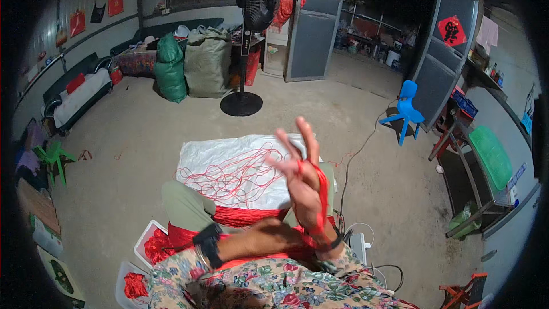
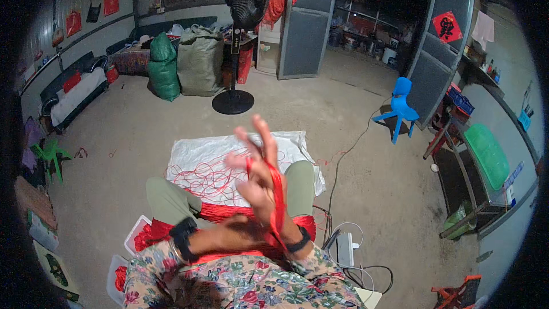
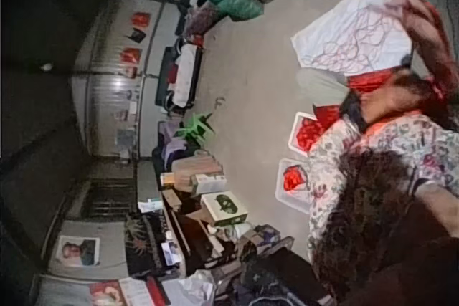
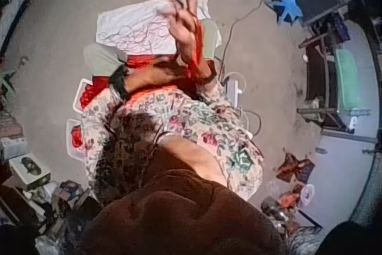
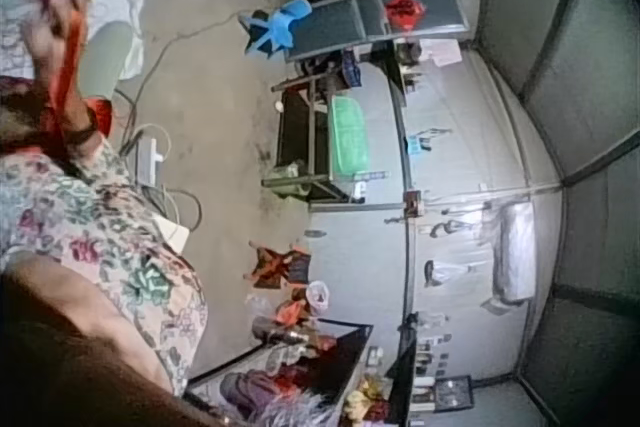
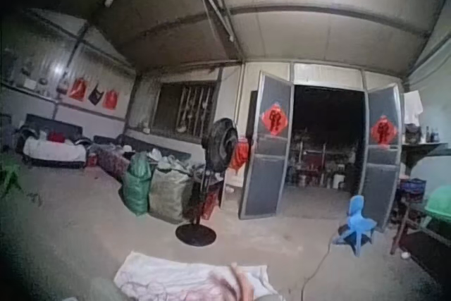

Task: Tying and organizing red bundles of fiber for manufacturing.

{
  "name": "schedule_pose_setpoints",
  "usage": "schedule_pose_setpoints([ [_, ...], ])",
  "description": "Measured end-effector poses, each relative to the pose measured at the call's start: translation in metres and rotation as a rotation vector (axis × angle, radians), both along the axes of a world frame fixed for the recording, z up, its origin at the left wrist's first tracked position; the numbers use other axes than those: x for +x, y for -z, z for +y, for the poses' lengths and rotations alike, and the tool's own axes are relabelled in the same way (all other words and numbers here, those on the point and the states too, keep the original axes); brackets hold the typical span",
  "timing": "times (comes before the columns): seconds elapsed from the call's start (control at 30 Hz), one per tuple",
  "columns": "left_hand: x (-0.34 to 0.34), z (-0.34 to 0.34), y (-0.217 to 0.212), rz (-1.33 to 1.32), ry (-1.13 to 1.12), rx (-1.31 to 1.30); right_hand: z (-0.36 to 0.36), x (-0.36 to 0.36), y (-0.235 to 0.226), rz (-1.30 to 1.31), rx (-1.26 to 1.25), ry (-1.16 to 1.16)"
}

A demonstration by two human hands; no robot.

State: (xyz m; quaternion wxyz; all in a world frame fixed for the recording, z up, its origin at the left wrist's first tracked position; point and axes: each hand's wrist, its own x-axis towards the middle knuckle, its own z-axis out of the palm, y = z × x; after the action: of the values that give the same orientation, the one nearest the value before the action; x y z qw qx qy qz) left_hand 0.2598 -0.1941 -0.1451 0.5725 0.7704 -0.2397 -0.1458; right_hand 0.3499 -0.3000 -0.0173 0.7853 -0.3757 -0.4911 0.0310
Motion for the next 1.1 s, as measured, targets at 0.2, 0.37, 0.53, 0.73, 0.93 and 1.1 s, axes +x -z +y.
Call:
schedule_pose_setpoints([
  [0.2,-0.033,-0.013,-0.119,-0.815,-0.047,0.718,0.019,0.034,0.053,-0.617,-0.325,0.744],
  [0.37,-0.023,0.056,-0.189,-1.007,-0.425,0.776,-0.021,-0.025,0.046,-0.552,-0.386,0.378],
  [0.53,0.035,0.068,-0.144,-0.701,-0.566,0.205,-0.049,-0.056,0.011,-0.285,-0.336,-0.170],
  [0.73,0.011,-0.014,-0.032,-0.300,-0.026,0.498,-0.015,0.012,-0.003,-0.281,-0.194,0.539],
  [0.93,-0.029,-0.006,-0.126,-0.846,-0.118,0.586,0.005,0.031,0.075,-0.711,-0.533,0.731],
  [1.1,0.005,0.071,-0.166,-0.988,-0.456,0.555,-0.027,-0.037,0.031,-0.596,-0.409,0.500],
])
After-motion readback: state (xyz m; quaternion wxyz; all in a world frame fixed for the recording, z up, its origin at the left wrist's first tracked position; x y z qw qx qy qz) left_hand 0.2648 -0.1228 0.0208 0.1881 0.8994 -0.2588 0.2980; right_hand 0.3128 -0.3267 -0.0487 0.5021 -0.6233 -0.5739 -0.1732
